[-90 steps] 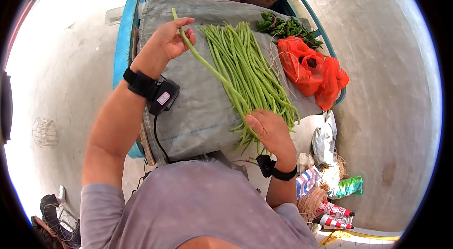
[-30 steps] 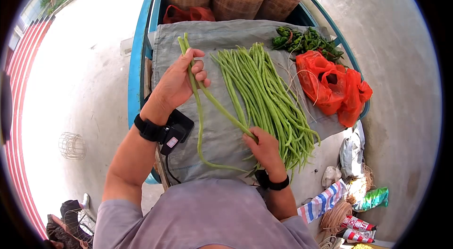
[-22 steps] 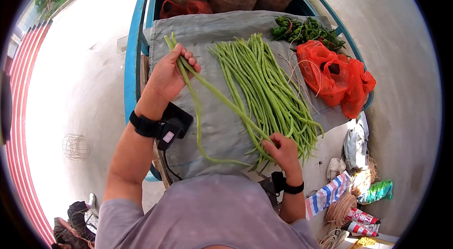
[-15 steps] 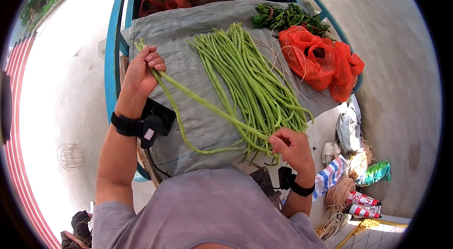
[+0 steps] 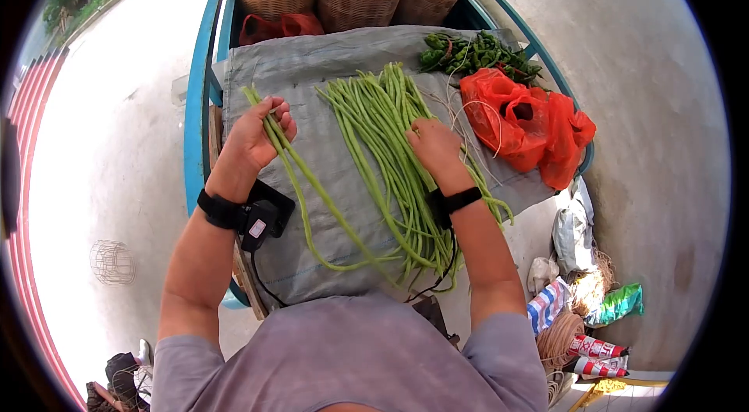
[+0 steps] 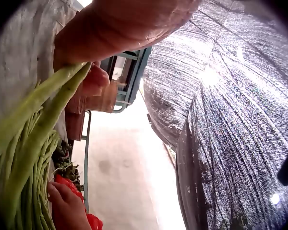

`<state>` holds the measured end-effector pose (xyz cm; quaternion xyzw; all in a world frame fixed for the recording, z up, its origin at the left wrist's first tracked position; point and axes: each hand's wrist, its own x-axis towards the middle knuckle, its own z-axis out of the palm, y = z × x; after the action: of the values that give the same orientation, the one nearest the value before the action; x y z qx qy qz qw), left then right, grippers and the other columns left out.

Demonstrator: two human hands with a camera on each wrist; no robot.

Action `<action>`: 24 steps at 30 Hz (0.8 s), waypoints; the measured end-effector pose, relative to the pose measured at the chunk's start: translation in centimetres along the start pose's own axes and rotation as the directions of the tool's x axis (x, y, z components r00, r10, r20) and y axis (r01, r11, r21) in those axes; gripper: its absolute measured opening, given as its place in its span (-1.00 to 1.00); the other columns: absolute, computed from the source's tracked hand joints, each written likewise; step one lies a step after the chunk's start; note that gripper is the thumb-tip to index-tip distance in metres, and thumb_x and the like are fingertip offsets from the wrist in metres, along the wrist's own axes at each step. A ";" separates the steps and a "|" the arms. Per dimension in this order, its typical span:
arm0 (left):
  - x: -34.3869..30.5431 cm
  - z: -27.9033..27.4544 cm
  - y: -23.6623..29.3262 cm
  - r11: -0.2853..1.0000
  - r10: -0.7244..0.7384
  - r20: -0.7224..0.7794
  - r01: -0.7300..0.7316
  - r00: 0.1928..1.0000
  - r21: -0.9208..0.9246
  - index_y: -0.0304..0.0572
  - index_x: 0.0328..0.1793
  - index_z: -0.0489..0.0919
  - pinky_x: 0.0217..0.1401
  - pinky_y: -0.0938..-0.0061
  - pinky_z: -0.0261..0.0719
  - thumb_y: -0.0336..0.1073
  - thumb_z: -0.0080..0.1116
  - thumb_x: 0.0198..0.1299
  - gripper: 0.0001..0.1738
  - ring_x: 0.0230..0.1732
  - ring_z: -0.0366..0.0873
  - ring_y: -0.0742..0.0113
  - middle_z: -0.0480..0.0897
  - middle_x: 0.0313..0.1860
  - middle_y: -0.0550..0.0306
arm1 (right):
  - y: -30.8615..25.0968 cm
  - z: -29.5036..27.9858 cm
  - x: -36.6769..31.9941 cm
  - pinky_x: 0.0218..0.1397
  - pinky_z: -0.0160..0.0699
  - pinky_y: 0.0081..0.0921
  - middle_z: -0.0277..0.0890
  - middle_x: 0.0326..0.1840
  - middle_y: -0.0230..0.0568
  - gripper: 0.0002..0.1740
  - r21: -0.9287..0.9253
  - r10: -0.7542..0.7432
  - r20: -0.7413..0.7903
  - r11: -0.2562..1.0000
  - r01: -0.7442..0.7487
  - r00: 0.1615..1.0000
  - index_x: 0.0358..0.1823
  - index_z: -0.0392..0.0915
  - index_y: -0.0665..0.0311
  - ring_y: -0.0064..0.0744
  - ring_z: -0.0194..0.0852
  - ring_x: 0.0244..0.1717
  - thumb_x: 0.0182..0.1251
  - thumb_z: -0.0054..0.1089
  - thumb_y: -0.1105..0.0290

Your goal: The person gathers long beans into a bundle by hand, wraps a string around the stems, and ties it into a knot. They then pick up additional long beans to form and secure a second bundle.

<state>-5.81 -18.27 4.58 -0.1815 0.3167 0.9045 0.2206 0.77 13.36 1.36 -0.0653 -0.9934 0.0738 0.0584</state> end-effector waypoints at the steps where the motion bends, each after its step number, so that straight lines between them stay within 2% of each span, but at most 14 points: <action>1: 0.0 -0.1 -0.1 1.000 -0.007 0.004 0.007 1.000 -0.001 -0.22 -0.07 0.44 -0.25 0.38 0.63 -0.25 -0.09 0.45 -0.81 -0.42 0.54 0.35 0.58 -0.35 0.15 | -0.4 0.9 1.2 -0.10 0.52 -0.09 0.61 -0.16 -0.11 -0.62 -0.054 0.057 0.019 0.997 -0.056 0.998 -0.13 0.58 0.18 0.00 0.58 -0.12 0.26 0.14 0.03; 2: 0.0 -0.1 -0.1 1.000 -0.010 0.010 0.010 1.000 -0.004 -0.23 -0.07 0.45 -0.23 0.38 0.65 -0.25 -0.09 0.46 -0.80 -0.41 0.57 0.35 0.60 -0.33 0.14 | -0.8 1.4 2.5 -0.08 0.52 -0.07 0.61 -0.15 -0.09 -0.59 -0.108 0.111 0.031 0.988 -0.107 0.993 -0.13 0.57 0.18 0.02 0.58 -0.11 0.25 0.14 -0.01; 3: 0.0 -0.1 -0.1 1.000 -0.009 -0.007 0.009 1.000 -0.001 -0.23 -0.08 0.46 -0.24 0.36 0.65 -0.25 -0.06 0.44 -0.80 -0.43 0.57 0.34 0.60 -0.33 0.12 | -1.1 1.7 3.8 -0.04 0.50 -0.03 0.61 -0.12 -0.01 -0.51 -0.099 0.197 0.152 0.978 -0.183 0.969 -0.13 0.56 0.22 0.05 0.58 -0.08 0.19 0.14 -0.06; 6: 0.1 -0.2 -0.2 1.000 -0.028 -0.004 0.028 1.000 -0.001 -0.24 -0.08 0.47 -0.22 0.32 0.66 -0.24 -0.03 0.42 -0.80 -0.44 0.57 0.33 0.60 -0.33 0.10 | -1.0 2.9 4.9 -0.02 0.48 -0.03 0.61 -0.10 0.01 -0.51 0.031 0.225 0.164 0.972 -0.233 0.960 -0.14 0.55 0.24 0.07 0.57 -0.02 0.12 0.14 -0.03; 9: 0.1 -0.3 -0.3 0.998 -0.039 0.027 0.038 0.999 0.041 -0.26 -0.07 0.48 -0.21 0.30 0.66 -0.24 -0.02 0.41 -0.79 -0.40 0.57 0.30 0.60 -0.31 0.07 | -1.5 3.3 5.3 -0.03 0.46 -0.03 0.61 -0.11 0.03 -0.51 -0.026 0.230 0.138 0.973 -0.228 0.963 -0.11 0.52 0.27 0.09 0.57 -0.02 0.08 0.11 0.03; 12: 0.0 0.0 -0.4 0.996 -0.058 0.038 0.055 0.998 0.070 -0.28 -0.03 0.46 -0.17 0.26 0.68 -0.24 -0.02 0.41 -0.77 -0.31 0.59 0.24 0.61 -0.24 0.01 | -1.0 3.1 5.2 -0.04 0.45 -0.03 0.60 -0.20 0.00 -0.50 0.072 0.295 0.061 0.952 -0.299 0.954 -0.14 0.46 0.30 0.11 0.55 -0.10 0.03 0.14 0.03; 15: -0.3 0.3 -0.5 0.990 -0.061 0.062 0.053 0.996 0.128 -0.30 0.07 0.43 -0.08 0.20 0.68 -0.22 -0.04 0.42 -0.71 -0.15 0.61 0.13 0.60 -0.09 -0.10 | -0.5 2.0 4.2 -0.20 0.52 -0.18 0.53 -0.33 -0.12 -0.59 0.275 0.280 -0.087 0.929 -0.247 0.956 -0.18 0.36 0.31 -0.09 0.57 -0.29 0.10 0.19 0.16; 16: -0.5 0.4 -0.5 0.987 -0.061 0.075 0.049 0.995 0.155 -0.31 0.12 0.41 -0.05 0.18 0.68 -0.21 -0.05 0.43 -0.68 -0.09 0.61 0.09 0.59 -0.04 -0.15 | -0.9 1.7 3.7 -0.27 0.52 -0.26 0.49 -0.35 -0.17 -0.64 0.478 0.286 -0.099 0.854 -0.206 0.953 -0.19 0.34 0.30 -0.20 0.55 -0.34 0.13 0.19 0.21; 18: -1.1 0.7 -0.4 0.974 -0.093 0.132 0.063 0.987 0.218 -0.31 0.23 0.36 0.04 0.17 0.65 -0.20 -0.08 0.44 -0.62 0.05 0.57 0.04 0.54 0.10 -0.20 | -2.0 0.8 2.6 -0.41 0.51 -0.42 0.41 -0.39 -0.28 -0.72 0.809 0.307 -0.113 0.581 -0.093 0.945 -0.21 0.30 0.28 -0.40 0.52 -0.44 0.20 0.18 0.32; 19: -1.3 0.9 -0.3 0.965 -0.110 0.160 0.067 0.981 0.252 -0.31 0.28 0.33 0.08 0.16 0.64 -0.19 -0.09 0.45 -0.58 0.12 0.55 0.01 0.51 0.17 -0.23 | -3.8 -0.7 1.6 -0.54 0.41 -0.64 0.36 -0.35 -0.35 -0.80 0.834 0.269 -0.146 0.550 -0.027 0.952 -0.18 0.29 0.28 -0.61 0.46 -0.48 0.29 0.13 0.46; 22: -1.5 1.3 -0.4 0.958 -0.123 0.298 0.034 0.947 0.285 -0.30 0.38 0.27 0.19 0.18 0.57 -0.16 -0.13 0.47 -0.52 0.25 0.47 0.03 0.42 0.30 -0.22 | -8.8 -3.7 -1.6 -0.56 0.40 -0.64 0.38 -0.32 -0.33 -0.80 0.856 0.190 -0.166 0.514 0.046 0.968 -0.17 0.29 0.28 -0.61 0.46 -0.47 0.31 0.14 0.46; 24: -1.6 1.4 -0.7 0.964 -0.108 0.362 0.008 0.926 0.267 -0.28 0.40 0.26 0.22 0.20 0.55 -0.15 -0.14 0.48 -0.51 0.28 0.44 0.07 0.40 0.32 -0.18 | -12.1 -4.2 -3.4 -0.56 0.38 -0.68 0.39 -0.30 -0.33 -0.80 0.895 0.177 -0.103 0.445 0.014 0.979 -0.16 0.29 0.29 -0.64 0.46 -0.47 0.33 0.14 0.47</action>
<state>-4.39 -17.34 5.97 0.0151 0.3795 0.8658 0.3258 3.19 1.62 7.01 -0.0793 -0.7923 0.5804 0.1704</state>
